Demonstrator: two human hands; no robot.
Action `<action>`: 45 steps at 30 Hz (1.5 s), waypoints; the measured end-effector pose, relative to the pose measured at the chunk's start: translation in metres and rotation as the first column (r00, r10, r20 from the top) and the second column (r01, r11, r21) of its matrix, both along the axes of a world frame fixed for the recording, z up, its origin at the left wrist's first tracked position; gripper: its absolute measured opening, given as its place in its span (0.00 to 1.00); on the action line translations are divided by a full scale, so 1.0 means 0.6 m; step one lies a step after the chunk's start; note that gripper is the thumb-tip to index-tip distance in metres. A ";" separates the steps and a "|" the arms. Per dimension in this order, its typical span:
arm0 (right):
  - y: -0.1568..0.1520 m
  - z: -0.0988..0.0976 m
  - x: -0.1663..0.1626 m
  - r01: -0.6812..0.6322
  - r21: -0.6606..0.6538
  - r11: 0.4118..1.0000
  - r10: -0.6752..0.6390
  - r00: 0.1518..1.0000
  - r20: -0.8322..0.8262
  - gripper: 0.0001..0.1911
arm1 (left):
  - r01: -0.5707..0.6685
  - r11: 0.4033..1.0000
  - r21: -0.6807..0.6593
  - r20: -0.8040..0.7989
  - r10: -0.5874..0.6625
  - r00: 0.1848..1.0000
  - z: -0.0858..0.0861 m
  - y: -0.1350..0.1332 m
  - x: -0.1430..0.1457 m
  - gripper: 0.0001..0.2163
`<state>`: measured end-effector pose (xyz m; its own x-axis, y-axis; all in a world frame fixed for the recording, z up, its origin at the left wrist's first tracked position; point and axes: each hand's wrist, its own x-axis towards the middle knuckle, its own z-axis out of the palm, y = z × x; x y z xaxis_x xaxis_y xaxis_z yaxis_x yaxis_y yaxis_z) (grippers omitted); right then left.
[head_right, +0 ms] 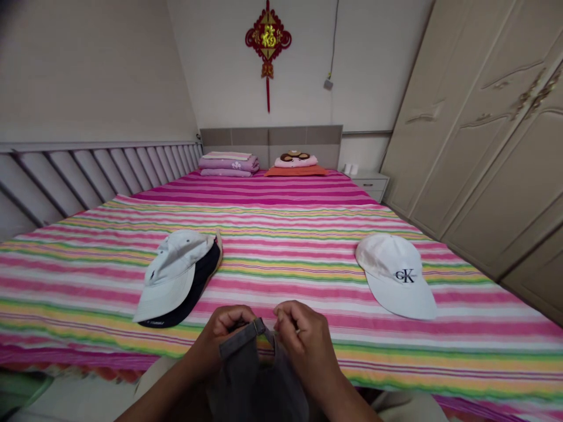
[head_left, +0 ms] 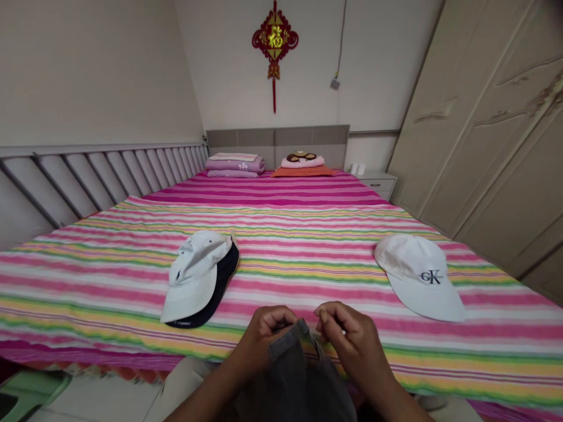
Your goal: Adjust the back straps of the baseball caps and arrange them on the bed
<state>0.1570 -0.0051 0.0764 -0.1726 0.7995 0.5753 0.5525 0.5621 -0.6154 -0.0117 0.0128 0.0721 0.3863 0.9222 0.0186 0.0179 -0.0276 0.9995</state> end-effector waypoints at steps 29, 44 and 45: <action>0.006 -0.036 -0.009 -0.083 0.197 0.977 0.018 0.950 0.312 0.10 | -0.078 0.990 0.114 -0.120 0.092 0.988 -0.026 0.006 0.006 0.08; 0.006 -0.025 -0.003 -0.131 0.053 0.990 0.093 0.886 0.454 0.09 | -0.059 0.996 -0.073 -0.052 0.056 0.997 -0.030 0.013 -0.001 0.05; 0.005 -0.026 -0.003 -0.114 0.118 0.986 0.043 0.874 0.484 0.08 | -0.063 0.995 -0.072 -0.071 0.058 0.996 -0.030 0.013 -0.001 0.04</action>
